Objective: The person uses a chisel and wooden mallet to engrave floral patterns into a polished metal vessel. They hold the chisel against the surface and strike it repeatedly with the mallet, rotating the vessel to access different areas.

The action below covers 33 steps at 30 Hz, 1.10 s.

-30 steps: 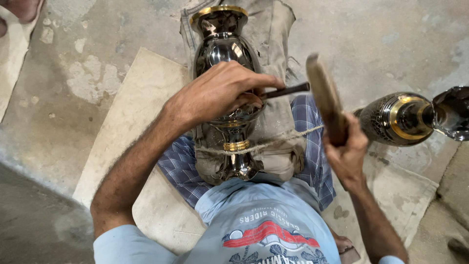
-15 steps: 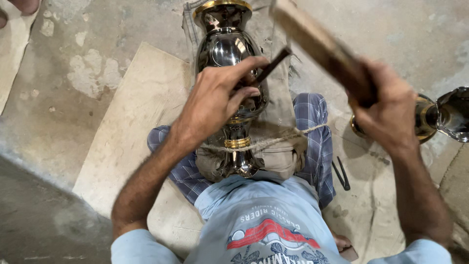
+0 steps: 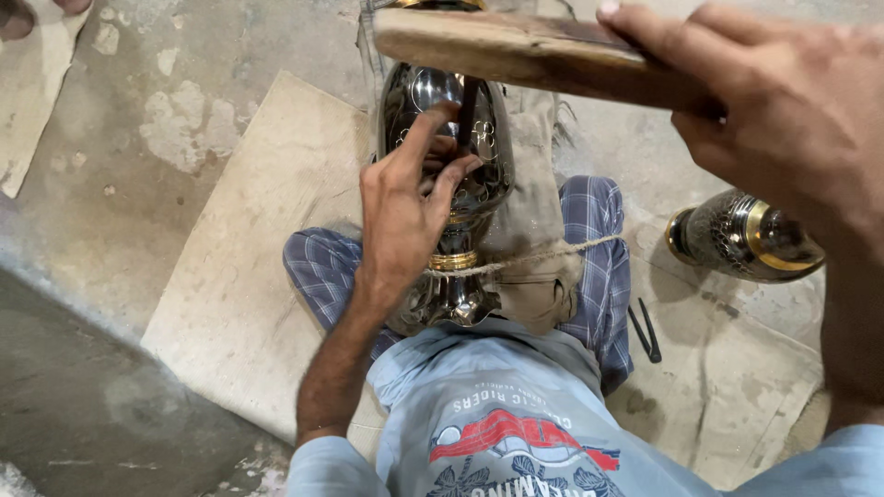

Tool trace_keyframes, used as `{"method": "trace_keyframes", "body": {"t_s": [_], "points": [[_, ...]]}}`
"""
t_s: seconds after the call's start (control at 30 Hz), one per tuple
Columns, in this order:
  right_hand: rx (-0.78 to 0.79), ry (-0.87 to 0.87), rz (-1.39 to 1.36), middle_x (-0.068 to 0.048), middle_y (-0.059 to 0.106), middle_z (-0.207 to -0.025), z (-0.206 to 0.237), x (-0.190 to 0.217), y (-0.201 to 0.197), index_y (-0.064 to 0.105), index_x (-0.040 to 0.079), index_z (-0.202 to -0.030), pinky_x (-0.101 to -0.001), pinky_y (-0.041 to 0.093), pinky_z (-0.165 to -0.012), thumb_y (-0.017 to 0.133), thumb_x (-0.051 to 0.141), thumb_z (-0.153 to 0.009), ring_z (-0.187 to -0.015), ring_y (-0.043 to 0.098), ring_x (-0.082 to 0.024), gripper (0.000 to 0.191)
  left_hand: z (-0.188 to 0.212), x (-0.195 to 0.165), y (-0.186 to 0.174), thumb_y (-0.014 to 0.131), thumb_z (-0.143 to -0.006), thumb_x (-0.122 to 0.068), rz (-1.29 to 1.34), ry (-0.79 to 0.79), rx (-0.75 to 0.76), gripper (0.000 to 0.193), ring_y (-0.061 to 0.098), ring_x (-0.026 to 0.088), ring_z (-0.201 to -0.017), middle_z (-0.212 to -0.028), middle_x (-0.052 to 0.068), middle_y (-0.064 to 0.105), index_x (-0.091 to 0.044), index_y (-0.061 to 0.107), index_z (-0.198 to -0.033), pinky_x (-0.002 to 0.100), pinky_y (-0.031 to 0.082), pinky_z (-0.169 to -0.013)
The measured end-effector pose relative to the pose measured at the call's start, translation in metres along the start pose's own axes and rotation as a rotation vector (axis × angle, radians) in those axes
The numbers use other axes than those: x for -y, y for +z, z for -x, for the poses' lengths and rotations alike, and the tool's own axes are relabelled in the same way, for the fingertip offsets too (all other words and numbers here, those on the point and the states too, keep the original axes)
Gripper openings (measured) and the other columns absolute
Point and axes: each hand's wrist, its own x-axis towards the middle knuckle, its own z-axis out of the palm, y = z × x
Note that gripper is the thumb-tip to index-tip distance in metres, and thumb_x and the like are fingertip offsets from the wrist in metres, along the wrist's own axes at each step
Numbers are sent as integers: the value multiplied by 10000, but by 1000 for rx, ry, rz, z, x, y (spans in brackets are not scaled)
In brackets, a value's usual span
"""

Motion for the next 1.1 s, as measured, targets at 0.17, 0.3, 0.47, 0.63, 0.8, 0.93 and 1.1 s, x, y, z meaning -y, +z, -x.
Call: {"method": "trace_keyframes", "body": {"t_s": [0.17,0.3,0.47,0.63,0.8,0.93,1.1], "points": [[24,22,35,-126,710,-985,-20,20,-15,575,113,-1385,-395,586,-697,770,121,-1010,-776,701,-273,423,5,1,10,749,-991,-50,-12,14,-108,497,805,190,-927,-1014,96,786,-145,549,-1436,328,727,-751],[45,-62,184,-111,732,-982,-31,34,-30,622,182,-1470,-413,595,-690,753,111,-984,-744,707,-264,508,11,1,9,734,-996,-55,20,8,-128,479,808,186,-928,-1031,84,785,-154,550,-1426,321,720,-759],[64,14,15,-129,720,-986,-39,43,-39,619,110,-1338,-412,589,-670,774,146,-909,-788,708,-284,457,17,-1,10,782,-985,-93,-2,12,-186,459,808,172,-899,-1008,71,788,-155,563,-1383,311,696,-752],[37,54,-262,-85,695,-1041,-33,43,-35,563,98,-1375,-351,573,-740,675,81,-997,-884,694,-210,395,18,0,11,782,-984,-99,-6,33,-189,469,810,174,-931,-1018,65,785,-146,557,-1393,303,716,-791],[177,-35,192,-70,718,-843,-25,31,-35,671,168,-1391,-368,574,-635,726,44,-863,-659,679,-210,545,16,3,9,803,-971,-116,11,14,-154,468,814,177,-921,-1018,78,790,-136,579,-1382,320,717,-767],[-37,-94,165,-126,730,-940,-27,29,-38,654,111,-1437,-380,580,-669,775,62,-825,-732,696,-255,626,14,4,11,786,-991,-152,39,-9,-205,479,814,174,-945,-1037,79,790,-128,544,-1404,308,730,-767],[-83,-104,86,-155,741,-908,-29,31,-40,663,74,-1427,-350,588,-672,791,14,-912,-703,706,-240,533,15,1,12,803,-971,-181,-14,-28,-228,484,811,176,-922,-1007,71,785,-101,541,-1370,307,727,-756]]}}
